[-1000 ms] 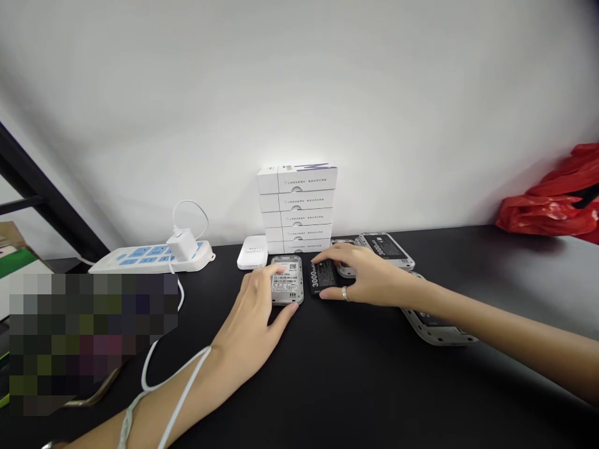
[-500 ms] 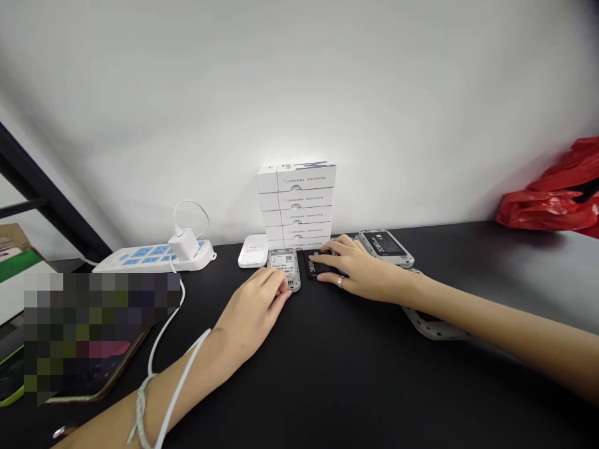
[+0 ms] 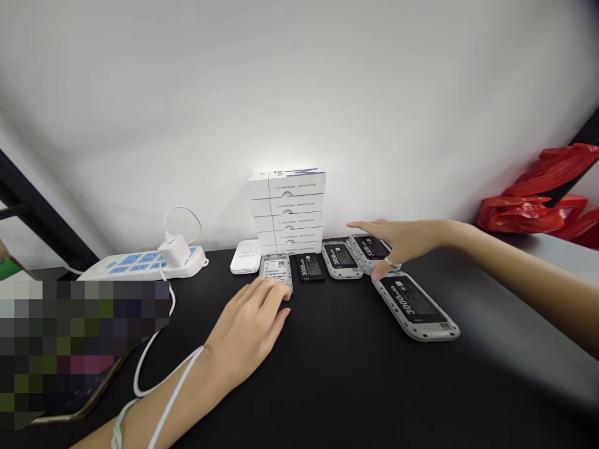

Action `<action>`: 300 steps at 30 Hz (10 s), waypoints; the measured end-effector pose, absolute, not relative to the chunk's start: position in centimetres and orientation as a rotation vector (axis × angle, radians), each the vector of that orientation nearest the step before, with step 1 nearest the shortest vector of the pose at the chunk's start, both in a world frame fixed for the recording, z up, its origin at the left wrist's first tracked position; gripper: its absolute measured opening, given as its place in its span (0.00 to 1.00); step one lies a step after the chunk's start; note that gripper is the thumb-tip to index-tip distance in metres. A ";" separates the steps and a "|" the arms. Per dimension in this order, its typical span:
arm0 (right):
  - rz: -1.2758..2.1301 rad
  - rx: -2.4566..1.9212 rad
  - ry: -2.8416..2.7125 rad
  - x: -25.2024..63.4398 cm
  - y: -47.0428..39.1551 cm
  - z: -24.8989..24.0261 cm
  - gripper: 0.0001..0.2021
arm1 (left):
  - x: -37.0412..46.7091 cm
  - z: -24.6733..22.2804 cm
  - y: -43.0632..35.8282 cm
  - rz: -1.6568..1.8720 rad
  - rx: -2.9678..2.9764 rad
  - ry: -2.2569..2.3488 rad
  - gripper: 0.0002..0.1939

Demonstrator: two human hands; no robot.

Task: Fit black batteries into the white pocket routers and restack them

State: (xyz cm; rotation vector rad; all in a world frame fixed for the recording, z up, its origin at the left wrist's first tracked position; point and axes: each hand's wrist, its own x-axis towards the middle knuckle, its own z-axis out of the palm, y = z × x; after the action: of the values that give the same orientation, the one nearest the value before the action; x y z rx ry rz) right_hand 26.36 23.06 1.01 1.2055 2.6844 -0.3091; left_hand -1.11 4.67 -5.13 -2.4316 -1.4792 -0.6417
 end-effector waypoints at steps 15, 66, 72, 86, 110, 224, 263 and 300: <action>-0.635 0.749 2.889 20.1 11.9 2.1 0.38 | 1.7 -5.3 1.5 -1.068 -2.651 -1.894 0.35; -0.478 1.189 3.235 18.8 16.8 -3.6 0.20 | -2.2 -6.1 5.7 -0.790 -2.353 -1.968 0.19; -0.392 0.996 3.193 19.2 17.2 -3.7 0.20 | -2.3 -6.1 5.7 -0.788 -2.351 -1.964 0.18; -0.536 1.241 2.859 23.2 21.6 -1.7 0.53 | -2.2 -6.1 5.4 -0.734 -2.317 -1.919 0.21; -1.303 0.958 2.825 20.7 11.8 -1.8 0.25 | 2.2 -5.4 2.2 -0.926 -2.720 -1.941 0.41; -1.293 1.707 2.853 16.8 19.9 -3.5 0.19 | -1.7 -5.6 6.1 -1.274 -2.231 -2.057 0.28; -1.254 1.136 3.061 22.3 9.0 -4.2 0.27 | 3.0 -5.0 1.8 -1.013 -2.794 -2.144 0.58; -2.145 1.577 2.777 21.6 16.3 1.6 0.26 | -1.5 -2.0 5.4 -1.129 -2.316 -1.749 0.41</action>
State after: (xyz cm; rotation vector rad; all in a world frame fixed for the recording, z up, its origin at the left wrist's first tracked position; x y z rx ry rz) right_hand 21.64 16.34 1.56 1.5775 2.7766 -2.1448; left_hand -1.54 5.43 -2.04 -2.3163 -1.7495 -1.1292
